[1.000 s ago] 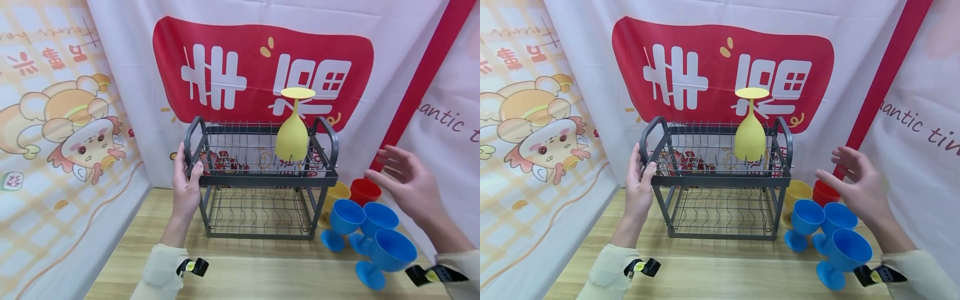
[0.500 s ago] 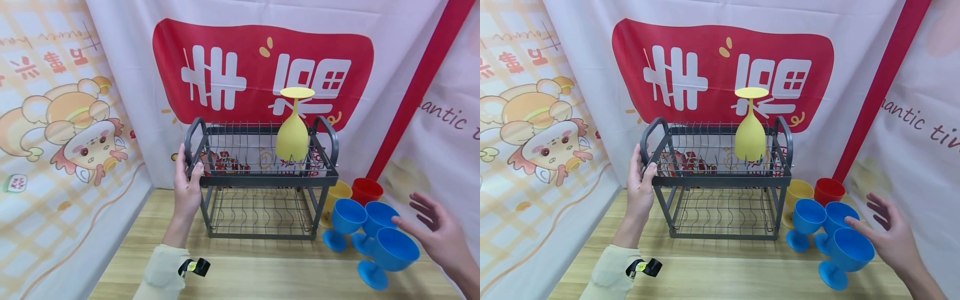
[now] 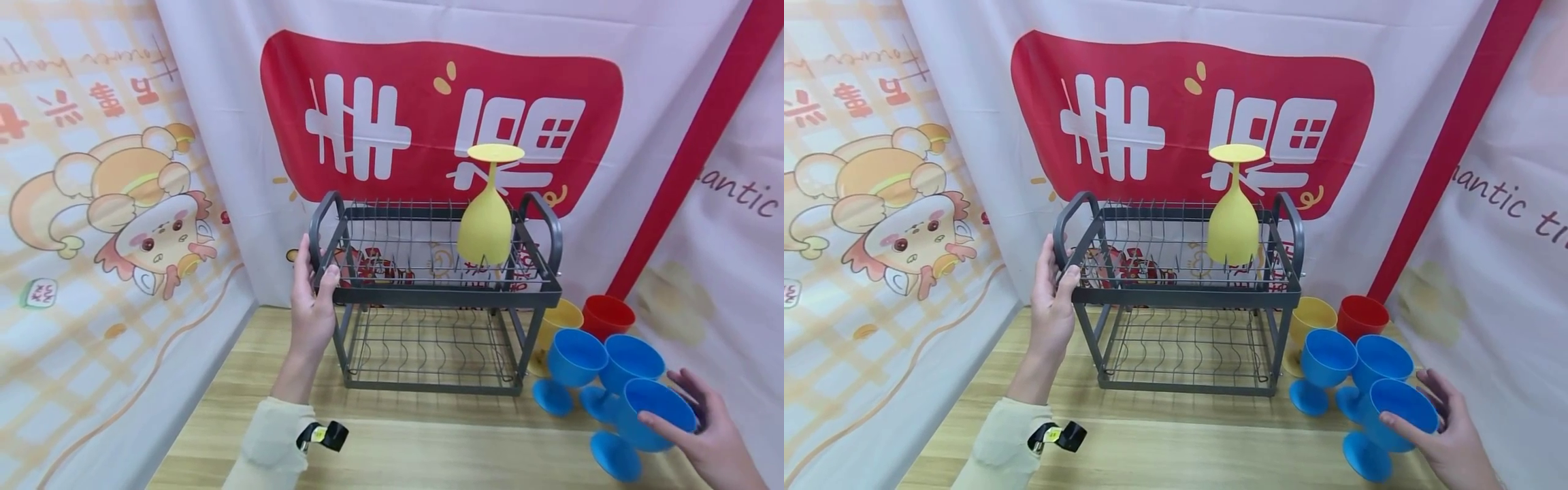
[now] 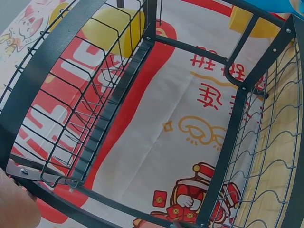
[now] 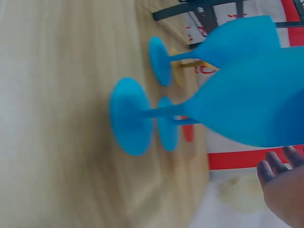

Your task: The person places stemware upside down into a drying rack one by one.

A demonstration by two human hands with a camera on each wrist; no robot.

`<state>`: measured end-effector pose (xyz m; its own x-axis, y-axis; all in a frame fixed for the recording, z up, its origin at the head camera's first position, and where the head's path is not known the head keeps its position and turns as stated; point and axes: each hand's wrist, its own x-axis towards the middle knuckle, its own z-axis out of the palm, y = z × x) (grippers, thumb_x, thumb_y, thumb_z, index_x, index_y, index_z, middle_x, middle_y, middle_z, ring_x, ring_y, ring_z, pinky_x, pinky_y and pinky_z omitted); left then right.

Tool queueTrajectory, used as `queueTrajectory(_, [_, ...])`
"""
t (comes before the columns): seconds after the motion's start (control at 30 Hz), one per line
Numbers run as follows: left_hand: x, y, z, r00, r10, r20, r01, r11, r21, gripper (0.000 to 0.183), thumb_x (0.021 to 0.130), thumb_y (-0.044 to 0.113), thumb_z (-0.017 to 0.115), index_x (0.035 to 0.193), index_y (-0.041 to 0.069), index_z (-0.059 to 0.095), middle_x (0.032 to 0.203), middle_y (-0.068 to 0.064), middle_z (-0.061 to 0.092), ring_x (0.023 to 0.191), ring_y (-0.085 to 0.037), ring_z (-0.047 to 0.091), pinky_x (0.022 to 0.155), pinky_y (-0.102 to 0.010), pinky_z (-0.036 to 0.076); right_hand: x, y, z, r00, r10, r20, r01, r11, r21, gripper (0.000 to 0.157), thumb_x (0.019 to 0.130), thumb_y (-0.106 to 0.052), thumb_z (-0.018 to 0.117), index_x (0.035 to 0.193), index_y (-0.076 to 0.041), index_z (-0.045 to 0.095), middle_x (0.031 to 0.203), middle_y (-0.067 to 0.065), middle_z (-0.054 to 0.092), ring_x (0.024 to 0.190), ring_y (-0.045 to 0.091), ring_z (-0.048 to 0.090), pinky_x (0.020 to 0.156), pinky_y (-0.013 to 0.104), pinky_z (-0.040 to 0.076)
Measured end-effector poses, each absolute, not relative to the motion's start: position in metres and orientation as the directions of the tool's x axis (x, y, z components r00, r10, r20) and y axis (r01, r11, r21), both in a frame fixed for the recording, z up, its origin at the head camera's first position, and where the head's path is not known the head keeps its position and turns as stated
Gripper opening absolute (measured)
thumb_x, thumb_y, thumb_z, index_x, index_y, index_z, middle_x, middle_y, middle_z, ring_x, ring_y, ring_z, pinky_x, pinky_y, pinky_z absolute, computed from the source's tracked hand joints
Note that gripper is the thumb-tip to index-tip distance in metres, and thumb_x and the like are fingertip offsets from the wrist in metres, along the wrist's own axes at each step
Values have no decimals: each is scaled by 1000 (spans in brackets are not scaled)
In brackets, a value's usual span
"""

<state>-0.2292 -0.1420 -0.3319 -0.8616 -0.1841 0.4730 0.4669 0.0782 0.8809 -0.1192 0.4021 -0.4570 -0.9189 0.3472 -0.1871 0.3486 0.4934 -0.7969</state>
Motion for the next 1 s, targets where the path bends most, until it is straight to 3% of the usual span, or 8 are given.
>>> queueTrajectory(0.17, [-230,-140,-331,-860,-181,477,472,71,879,68,109,22,55,169,35,24,163,-3,43,144,-21,48,120,-55,43,-114,404,-466,-869,380,-319,472,436,-766,122,98,-59,67,167,-4,-17,173,33,-9,145,62,24,112,72,38])
queueTrajectory(0.33, [-230,-140,-332,-862,-184,473,466,80,881,68,109,22,55,168,36,25,163,-2,43,143,-22,49,120,-57,43,-108,404,-478,-827,449,-338,529,418,-738,123,95,-60,70,167,-1,-10,169,40,8,139,62,31,113,73,38])
queueTrajectory(0.4, [-230,-140,-332,-863,-186,470,463,81,882,68,109,22,54,168,36,25,164,-2,43,143,-22,49,120,-58,43,-106,405,-485,-811,474,-342,552,429,-715,125,92,-62,73,167,4,-4,163,43,18,135,63,34,109,73,44])
queueTrajectory(0.5, [-230,-141,-332,-862,-187,470,463,82,882,67,109,22,53,169,34,24,166,-2,42,146,-24,48,120,-60,43,-105,405,-494,-796,496,-346,578,452,-679,129,88,-66,76,164,9,5,156,45,29,131,65,39,89,67,60])
queueTrajectory(0.6, [-231,-141,-332,-861,-184,475,468,82,880,67,110,22,53,169,34,24,168,-1,40,148,-25,46,120,-60,43,-105,406,-501,-795,497,-347,581,462,-670,131,84,-66,81,164,8,8,155,44,32,130,66,41,81,62,63])
queueTrajectory(0.77, [-231,-140,-332,-858,-183,480,474,80,877,68,109,23,54,169,35,24,168,-1,40,149,-26,45,120,-59,43,-107,405,-505,-808,471,-352,558,424,-713,135,82,-61,84,166,4,1,161,42,26,133,63,39,106,74,44])
queueTrajectory(1.0, [-229,-141,-332,-857,-191,479,472,82,878,68,109,22,55,169,34,24,165,-4,42,146,-26,47,118,-59,44,-110,403,-508,-817,450,-362,546,398,-737,131,86,-60,82,166,5,1,163,41,25,135,62,39,112,74,38])
